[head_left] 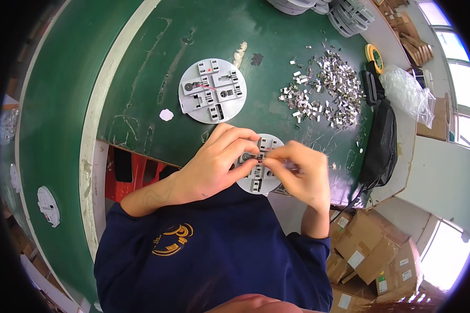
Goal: Assembling small metal components into a circular white base on a workbench.
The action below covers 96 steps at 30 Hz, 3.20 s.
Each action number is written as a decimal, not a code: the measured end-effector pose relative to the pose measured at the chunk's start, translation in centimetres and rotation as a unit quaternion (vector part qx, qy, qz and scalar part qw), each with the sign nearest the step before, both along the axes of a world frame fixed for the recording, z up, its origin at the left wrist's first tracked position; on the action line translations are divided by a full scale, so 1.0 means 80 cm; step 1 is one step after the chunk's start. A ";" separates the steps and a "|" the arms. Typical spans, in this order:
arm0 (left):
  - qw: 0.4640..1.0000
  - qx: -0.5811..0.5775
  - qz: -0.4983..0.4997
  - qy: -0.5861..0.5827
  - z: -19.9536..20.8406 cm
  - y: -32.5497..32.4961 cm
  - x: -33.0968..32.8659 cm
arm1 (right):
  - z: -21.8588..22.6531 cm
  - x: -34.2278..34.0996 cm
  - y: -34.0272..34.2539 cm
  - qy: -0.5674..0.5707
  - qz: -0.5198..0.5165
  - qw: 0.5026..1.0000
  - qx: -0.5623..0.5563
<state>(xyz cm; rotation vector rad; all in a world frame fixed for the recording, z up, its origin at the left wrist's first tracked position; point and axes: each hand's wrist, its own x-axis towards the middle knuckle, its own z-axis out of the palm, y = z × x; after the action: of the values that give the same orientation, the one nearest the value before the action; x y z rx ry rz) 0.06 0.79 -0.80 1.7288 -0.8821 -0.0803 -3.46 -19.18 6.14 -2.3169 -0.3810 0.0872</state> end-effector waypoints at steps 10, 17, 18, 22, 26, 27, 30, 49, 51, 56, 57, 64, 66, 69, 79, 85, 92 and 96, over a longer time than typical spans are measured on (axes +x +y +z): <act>0.987 0.140 -0.014 -0.073 0.019 -0.002 -0.011 | -0.024 0.004 0.020 0.013 -0.021 0.829 0.559; 0.979 0.182 -0.019 -0.093 0.016 -0.006 -0.011 | -0.029 0.015 0.018 0.041 0.015 0.830 0.556; 0.979 0.183 -0.020 -0.092 0.016 -0.005 -0.012 | -0.028 0.015 0.019 0.044 0.019 0.831 0.555; 0.977 0.188 -0.021 -0.099 0.016 -0.007 -0.009 | -0.027 0.016 0.023 0.037 0.000 0.856 0.516; 0.977 0.183 -0.021 -0.102 0.016 -0.006 -0.009 | -0.032 0.013 0.027 0.003 -0.015 0.866 0.500; 0.978 0.180 -0.023 -0.100 0.016 -0.005 -0.009 | -0.031 0.011 0.028 -0.010 -0.019 0.864 0.503; 0.981 0.168 -0.019 -0.095 0.017 -0.004 -0.011 | -0.007 0.007 0.008 -0.122 0.006 0.793 0.597; 0.980 0.177 -0.023 -0.092 0.017 -0.003 -0.011 | -0.036 0.048 -0.061 -0.126 -0.123 0.977 -0.123; 0.980 0.176 -0.029 -0.086 0.017 -0.002 -0.011 | -0.029 0.043 -0.056 -0.113 -0.137 0.979 -0.097; 0.998 0.052 -0.009 -0.026 0.023 0.000 -0.009 | -0.004 0.006 -0.035 -0.002 -0.179 0.982 0.066; 0.998 0.045 0.000 -0.042 0.022 0.003 -0.010 | -0.001 -0.002 -0.032 0.039 -0.184 0.975 0.119; 0.997 0.024 0.048 -0.059 0.008 -0.008 -0.020 | -0.014 -0.033 -0.022 0.039 -0.118 0.978 0.168; 0.997 0.026 0.053 -0.051 0.005 -0.010 -0.020 | -0.017 -0.038 -0.023 0.016 -0.107 0.982 0.154; 0.997 0.027 0.054 -0.046 0.006 -0.012 -0.018 | -0.014 -0.043 -0.017 0.010 -0.122 0.982 0.146; 0.998 0.026 0.055 -0.033 0.008 -0.014 -0.017 | -0.023 -0.053 0.003 -0.082 -0.156 0.981 0.077; 0.998 0.031 0.049 -0.038 0.012 -0.013 -0.016 | -0.022 -0.052 0.006 -0.150 -0.126 0.980 0.029; 0.998 0.030 0.048 -0.041 0.010 -0.013 -0.016 | -0.027 -0.049 0.008 -0.211 -0.099 0.972 0.013; 0.997 0.030 0.047 -0.044 0.011 -0.013 -0.016 | -0.027 -0.049 0.008 -0.211 -0.091 0.973 -0.001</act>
<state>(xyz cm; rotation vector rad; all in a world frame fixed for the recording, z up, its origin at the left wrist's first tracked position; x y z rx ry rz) -1.21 -0.23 0.08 1.8382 -0.8674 0.0325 -7.35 -18.57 4.01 -2.3525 -0.3746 -0.5032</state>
